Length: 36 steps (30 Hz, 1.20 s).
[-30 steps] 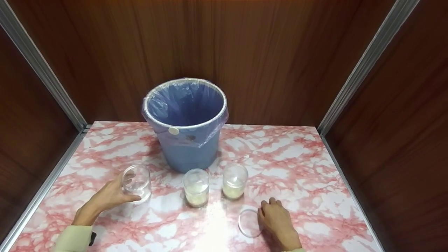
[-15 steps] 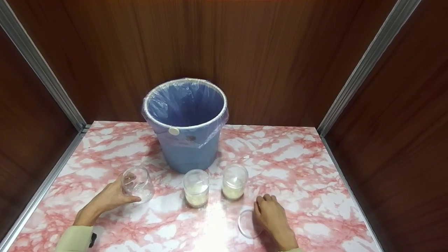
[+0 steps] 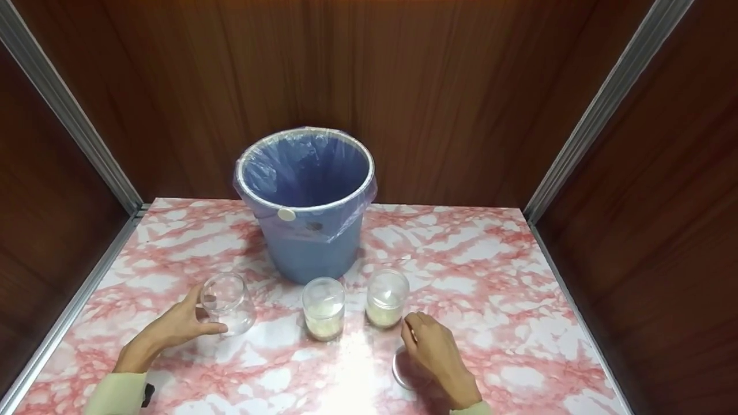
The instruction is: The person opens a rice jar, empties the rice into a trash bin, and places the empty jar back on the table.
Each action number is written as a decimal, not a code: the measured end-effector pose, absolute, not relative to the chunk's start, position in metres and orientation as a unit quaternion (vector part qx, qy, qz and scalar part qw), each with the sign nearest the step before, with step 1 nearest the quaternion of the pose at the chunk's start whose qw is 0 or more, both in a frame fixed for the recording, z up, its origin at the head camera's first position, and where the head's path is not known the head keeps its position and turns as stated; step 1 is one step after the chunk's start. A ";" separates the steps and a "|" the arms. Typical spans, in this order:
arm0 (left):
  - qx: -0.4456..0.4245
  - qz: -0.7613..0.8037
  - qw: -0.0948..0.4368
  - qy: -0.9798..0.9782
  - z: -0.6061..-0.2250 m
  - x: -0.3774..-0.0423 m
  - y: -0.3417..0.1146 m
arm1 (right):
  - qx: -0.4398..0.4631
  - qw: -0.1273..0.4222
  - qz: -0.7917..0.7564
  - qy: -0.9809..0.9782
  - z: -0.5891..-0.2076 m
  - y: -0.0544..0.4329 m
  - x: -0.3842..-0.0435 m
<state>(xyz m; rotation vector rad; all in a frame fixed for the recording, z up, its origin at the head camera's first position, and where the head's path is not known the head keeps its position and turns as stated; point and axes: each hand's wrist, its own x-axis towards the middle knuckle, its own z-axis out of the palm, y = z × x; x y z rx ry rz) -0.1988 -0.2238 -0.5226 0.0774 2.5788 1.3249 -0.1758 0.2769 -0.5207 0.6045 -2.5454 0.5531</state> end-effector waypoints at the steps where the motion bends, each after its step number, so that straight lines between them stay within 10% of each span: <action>1: 0.027 0.454 0.118 0.883 -0.521 -0.198 -0.225 | 0.226 0.232 0.211 -0.922 -0.520 0.275 -0.175; 36: 0.317 0.310 -0.272 0.854 -0.472 -0.177 -0.139 | 0.369 0.218 0.189 -0.883 -0.474 0.180 -0.199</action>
